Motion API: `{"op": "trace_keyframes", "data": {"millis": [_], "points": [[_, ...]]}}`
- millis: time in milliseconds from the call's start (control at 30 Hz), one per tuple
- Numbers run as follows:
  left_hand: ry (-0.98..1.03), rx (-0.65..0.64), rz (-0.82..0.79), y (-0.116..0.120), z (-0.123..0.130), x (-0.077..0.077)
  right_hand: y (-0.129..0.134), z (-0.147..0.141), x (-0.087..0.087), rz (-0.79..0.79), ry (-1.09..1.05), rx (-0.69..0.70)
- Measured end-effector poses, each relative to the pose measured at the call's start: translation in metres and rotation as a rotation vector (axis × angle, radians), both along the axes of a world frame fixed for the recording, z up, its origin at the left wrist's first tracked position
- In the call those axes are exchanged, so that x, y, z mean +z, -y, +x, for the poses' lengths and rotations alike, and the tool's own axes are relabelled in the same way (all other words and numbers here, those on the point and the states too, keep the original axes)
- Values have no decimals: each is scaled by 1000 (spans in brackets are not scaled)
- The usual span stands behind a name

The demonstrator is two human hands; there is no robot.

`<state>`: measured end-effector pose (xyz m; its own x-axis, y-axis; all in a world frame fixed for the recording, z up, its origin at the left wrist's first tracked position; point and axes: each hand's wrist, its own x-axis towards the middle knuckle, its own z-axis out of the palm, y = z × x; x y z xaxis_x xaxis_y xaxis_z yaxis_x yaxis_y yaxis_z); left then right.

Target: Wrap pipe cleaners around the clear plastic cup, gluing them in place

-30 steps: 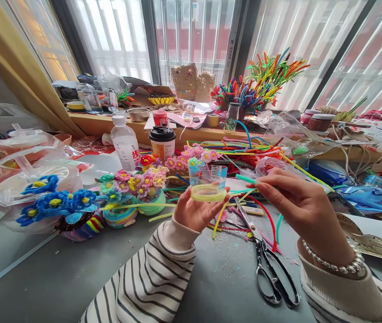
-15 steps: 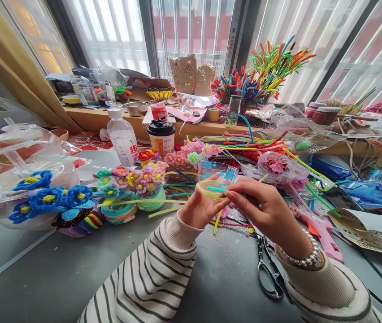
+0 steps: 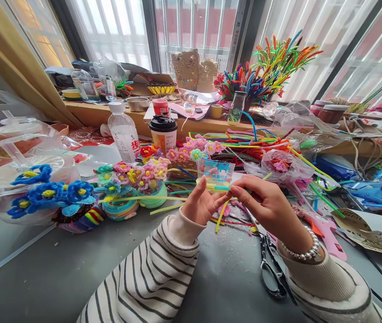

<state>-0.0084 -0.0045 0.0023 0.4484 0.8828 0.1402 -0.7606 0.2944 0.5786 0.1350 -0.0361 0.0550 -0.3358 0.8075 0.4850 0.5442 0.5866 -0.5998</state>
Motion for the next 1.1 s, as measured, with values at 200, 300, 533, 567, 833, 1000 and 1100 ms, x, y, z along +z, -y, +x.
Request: {"op": "trace_keyframes", "data": {"millis": [200, 300, 533, 567, 833, 1000, 1100], "points": [[41, -18, -39, 1, -1, 2, 0, -1, -1, -12, -14, -9], [33, -9, -52, 1, -1, 2, 0, -1, -1, -13, -24, -9], [-11, 39, -65, 1, 1, 2, -1, -5, -5, -14, -11, -34], [-36, 72, -66, 1, 2, 2, -2, -6, -6, -10, -14, -35], [-93, 208, -17, 2, 5, 1, -3, -11, -13, 23, -18, -95], [-148, 233, 30, 3, 4, -1, -3, -12, -12, 20, -27, -97], [-183, 272, 18, 3, 5, -1, -2, -12, -12, -8, -24, -93]]}}
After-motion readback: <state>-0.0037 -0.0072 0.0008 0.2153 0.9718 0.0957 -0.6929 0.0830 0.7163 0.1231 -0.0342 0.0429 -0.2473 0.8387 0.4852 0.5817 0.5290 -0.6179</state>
